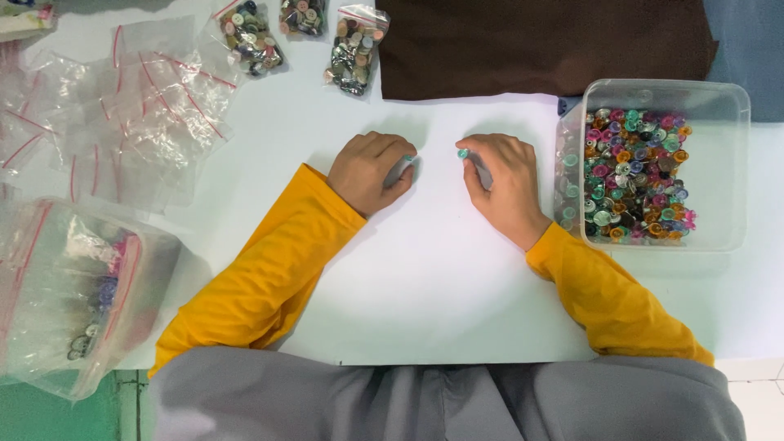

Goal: Sorting small colorful buttons from a container and placing them into small plastic bags

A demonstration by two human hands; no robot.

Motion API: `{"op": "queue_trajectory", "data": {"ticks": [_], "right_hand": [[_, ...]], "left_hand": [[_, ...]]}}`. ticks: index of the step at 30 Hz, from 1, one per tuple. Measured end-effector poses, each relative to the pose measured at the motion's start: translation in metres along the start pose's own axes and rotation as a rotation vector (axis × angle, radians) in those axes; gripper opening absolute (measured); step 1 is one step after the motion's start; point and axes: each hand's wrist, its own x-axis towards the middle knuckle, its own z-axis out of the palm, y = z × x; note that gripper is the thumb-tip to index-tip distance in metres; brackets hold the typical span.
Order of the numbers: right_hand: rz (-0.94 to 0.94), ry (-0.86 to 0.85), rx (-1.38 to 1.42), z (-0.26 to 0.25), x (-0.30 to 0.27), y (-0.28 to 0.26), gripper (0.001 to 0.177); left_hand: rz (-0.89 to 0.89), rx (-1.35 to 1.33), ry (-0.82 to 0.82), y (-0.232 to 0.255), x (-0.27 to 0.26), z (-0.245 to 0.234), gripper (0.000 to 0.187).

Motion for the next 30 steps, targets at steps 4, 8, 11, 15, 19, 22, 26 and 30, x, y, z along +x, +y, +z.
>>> {"op": "queue_trajectory", "data": {"ticks": [4, 8, 11, 15, 19, 22, 26, 30], "right_hand": [[0.022, -0.008, 0.01, 0.003, -0.004, 0.004, 0.029], [0.034, -0.006, 0.046, 0.004, -0.002, 0.002, 0.028], [0.039, -0.011, 0.046, 0.002, -0.002, 0.001, 0.027], [0.038, 0.004, 0.036, 0.004, -0.007, 0.006, 0.026], [0.028, 0.007, -0.006, -0.001, -0.009, 0.004, 0.026], [0.049, 0.011, -0.035, -0.005, -0.009, 0.002, 0.027], [0.054, 0.021, -0.078, -0.005, -0.012, 0.003, 0.027], [0.084, 0.038, -0.127, -0.009, -0.015, 0.002, 0.026]], "left_hand": [[0.012, -0.02, 0.017, -0.004, -0.004, 0.004, 0.019], [-0.006, -0.051, 0.003, -0.006, -0.007, 0.006, 0.022], [0.002, -0.049, -0.011, -0.009, -0.009, 0.008, 0.027], [0.003, -0.036, 0.008, -0.012, -0.012, 0.014, 0.031], [0.003, -0.046, -0.004, -0.011, -0.01, 0.01, 0.028], [0.006, -0.045, 0.004, -0.01, -0.008, 0.015, 0.03], [-0.011, -0.041, -0.01, -0.008, -0.006, 0.019, 0.032], [-0.022, -0.032, -0.002, -0.008, -0.007, 0.023, 0.033]]}}
